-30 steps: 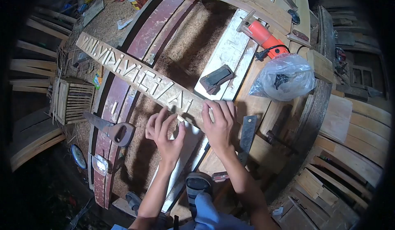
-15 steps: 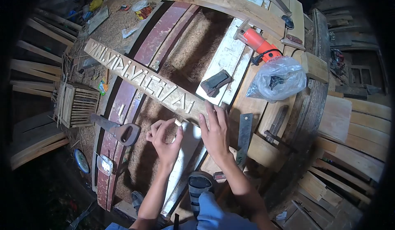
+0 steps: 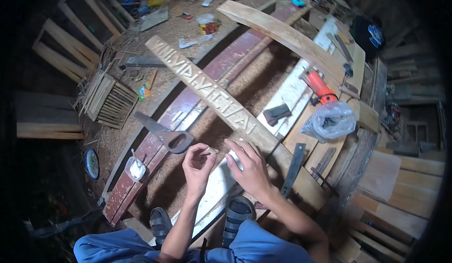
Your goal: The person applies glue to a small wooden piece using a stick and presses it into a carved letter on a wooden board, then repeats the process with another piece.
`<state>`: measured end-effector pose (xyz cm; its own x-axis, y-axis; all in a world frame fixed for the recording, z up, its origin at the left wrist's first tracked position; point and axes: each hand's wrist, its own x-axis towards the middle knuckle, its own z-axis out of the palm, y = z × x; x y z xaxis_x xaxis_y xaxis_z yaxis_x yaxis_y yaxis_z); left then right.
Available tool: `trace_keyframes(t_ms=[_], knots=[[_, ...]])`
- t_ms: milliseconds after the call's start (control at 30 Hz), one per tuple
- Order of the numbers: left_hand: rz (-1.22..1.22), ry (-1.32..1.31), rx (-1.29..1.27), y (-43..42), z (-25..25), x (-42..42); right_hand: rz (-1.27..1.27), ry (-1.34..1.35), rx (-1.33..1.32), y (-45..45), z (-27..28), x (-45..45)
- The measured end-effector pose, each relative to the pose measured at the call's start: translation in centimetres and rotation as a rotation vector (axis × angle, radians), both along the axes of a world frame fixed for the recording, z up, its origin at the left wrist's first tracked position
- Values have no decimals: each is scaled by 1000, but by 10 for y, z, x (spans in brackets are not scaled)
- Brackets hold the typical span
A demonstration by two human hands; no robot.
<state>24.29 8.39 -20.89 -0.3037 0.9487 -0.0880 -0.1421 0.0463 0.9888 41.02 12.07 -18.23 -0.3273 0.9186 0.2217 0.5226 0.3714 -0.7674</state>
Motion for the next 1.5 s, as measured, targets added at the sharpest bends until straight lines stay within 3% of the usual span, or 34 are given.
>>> trace_keyframes(t_ms=[233,367,633,833,967,1133,1333,1500], knots=[[94,-142,33,-23,27,-70,463,-98,-24,1,63,-52],[215,-197,-7,-43,28,-106,575,-107,-85,-2,67,-106],[461,-161,52,-97,-1,-206,397,57,-449,-38,9,-258],[536,-396,15,-137,-15,-269,341,339,-540,-81,-19,-341],[549,-504,41,-133,-17,-283,312,376,-648,-94,-24,-364],[385,-464,-2,-136,-23,-302,177,543,-688,-95,-32,-385],[238,-416,-41,-143,-36,-321,116,484,-722,-90,-39,-398],[302,-287,-162,-139,-35,-323,95,395,-746,-88,-47,-402]])
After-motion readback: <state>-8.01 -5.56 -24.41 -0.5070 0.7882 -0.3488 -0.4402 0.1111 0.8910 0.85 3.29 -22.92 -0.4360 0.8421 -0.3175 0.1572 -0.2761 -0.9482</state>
